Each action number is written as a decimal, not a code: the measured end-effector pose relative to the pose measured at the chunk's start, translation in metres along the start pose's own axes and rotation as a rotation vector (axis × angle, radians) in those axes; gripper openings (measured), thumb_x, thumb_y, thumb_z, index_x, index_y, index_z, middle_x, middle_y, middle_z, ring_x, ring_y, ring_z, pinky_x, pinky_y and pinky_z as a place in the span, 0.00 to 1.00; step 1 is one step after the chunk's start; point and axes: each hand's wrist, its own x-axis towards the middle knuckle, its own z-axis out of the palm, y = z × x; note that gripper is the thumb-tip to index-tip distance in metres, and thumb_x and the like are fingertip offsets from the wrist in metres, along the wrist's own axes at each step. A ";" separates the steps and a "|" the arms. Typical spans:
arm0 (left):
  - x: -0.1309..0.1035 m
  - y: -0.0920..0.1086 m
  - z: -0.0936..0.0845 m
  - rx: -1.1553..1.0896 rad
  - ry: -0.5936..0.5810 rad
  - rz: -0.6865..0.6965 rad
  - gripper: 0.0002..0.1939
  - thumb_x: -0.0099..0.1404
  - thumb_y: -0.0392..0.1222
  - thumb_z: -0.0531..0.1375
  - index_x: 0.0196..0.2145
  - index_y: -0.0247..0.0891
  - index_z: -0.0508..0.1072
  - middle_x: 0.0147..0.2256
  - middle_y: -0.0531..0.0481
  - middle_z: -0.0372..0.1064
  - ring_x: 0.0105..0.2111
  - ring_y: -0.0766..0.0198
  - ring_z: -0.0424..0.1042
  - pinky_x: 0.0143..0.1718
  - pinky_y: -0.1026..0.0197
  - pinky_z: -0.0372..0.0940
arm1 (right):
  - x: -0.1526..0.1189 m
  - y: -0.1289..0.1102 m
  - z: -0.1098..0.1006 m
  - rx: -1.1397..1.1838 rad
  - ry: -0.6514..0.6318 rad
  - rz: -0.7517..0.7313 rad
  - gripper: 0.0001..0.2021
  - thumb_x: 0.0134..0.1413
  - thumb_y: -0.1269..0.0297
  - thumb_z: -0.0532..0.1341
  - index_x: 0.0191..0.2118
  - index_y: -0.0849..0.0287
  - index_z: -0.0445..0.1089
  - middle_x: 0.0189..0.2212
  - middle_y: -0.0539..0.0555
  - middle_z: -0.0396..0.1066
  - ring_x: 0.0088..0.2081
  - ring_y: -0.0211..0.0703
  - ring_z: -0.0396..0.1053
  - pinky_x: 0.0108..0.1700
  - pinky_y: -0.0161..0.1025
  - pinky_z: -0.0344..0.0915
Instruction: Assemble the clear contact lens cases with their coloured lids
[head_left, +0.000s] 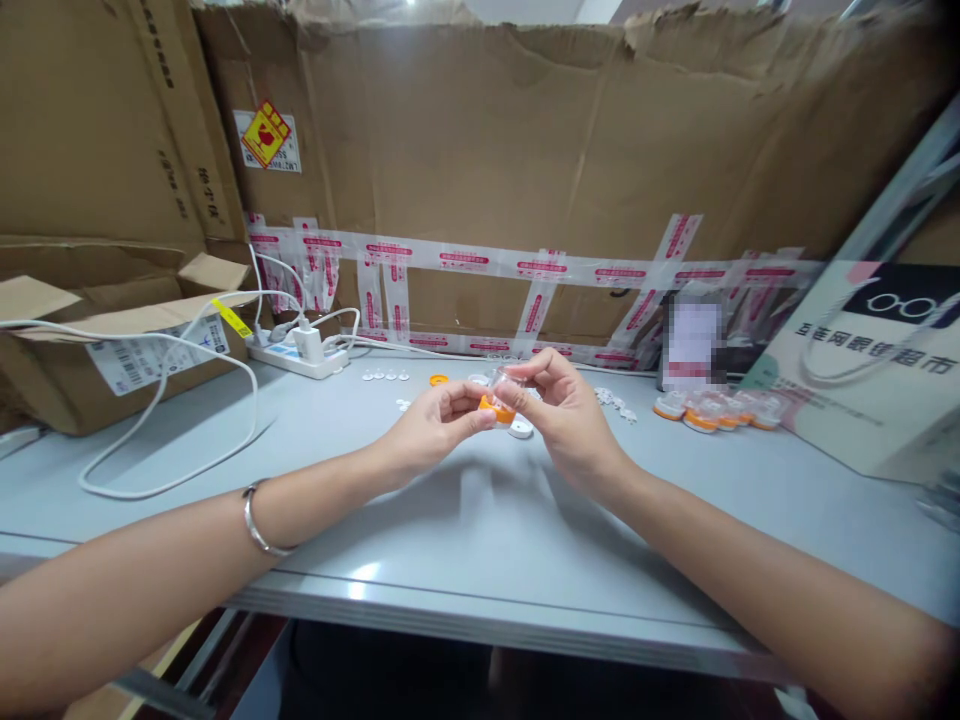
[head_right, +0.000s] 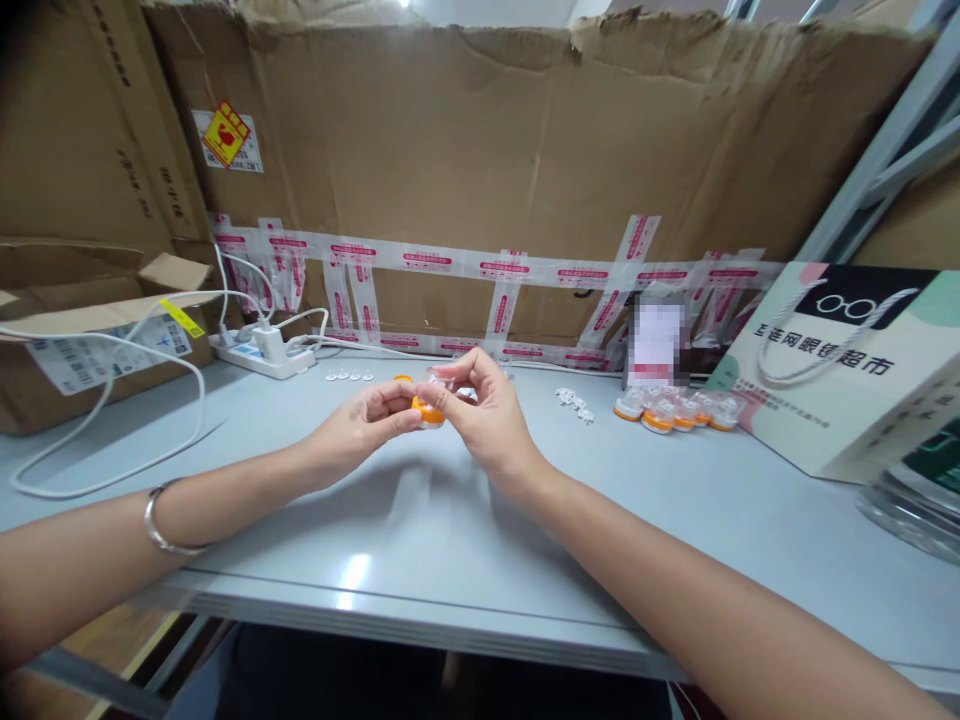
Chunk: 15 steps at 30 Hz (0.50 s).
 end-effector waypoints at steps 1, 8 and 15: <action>0.000 0.000 0.000 -0.028 0.001 -0.005 0.10 0.57 0.40 0.61 0.37 0.35 0.71 0.35 0.49 0.70 0.38 0.66 0.68 0.44 0.61 0.61 | 0.000 0.000 0.000 0.021 -0.025 0.019 0.11 0.43 0.59 0.65 0.30 0.55 0.62 0.29 0.47 0.67 0.30 0.34 0.65 0.32 0.34 0.62; 0.000 0.002 -0.005 -0.367 -0.164 -0.137 0.09 0.57 0.40 0.61 0.35 0.33 0.74 0.38 0.46 0.72 0.42 0.62 0.70 0.53 0.57 0.56 | 0.001 -0.004 0.002 0.142 -0.087 0.106 0.13 0.42 0.59 0.66 0.32 0.54 0.61 0.24 0.45 0.68 0.26 0.35 0.66 0.26 0.34 0.62; -0.001 0.004 -0.007 -0.493 -0.265 -0.180 0.10 0.57 0.39 0.60 0.37 0.31 0.74 0.38 0.43 0.72 0.42 0.61 0.70 0.53 0.59 0.57 | 0.001 -0.013 -0.001 0.187 -0.152 0.133 0.08 0.50 0.57 0.60 0.32 0.54 0.64 0.28 0.47 0.70 0.29 0.35 0.68 0.27 0.34 0.64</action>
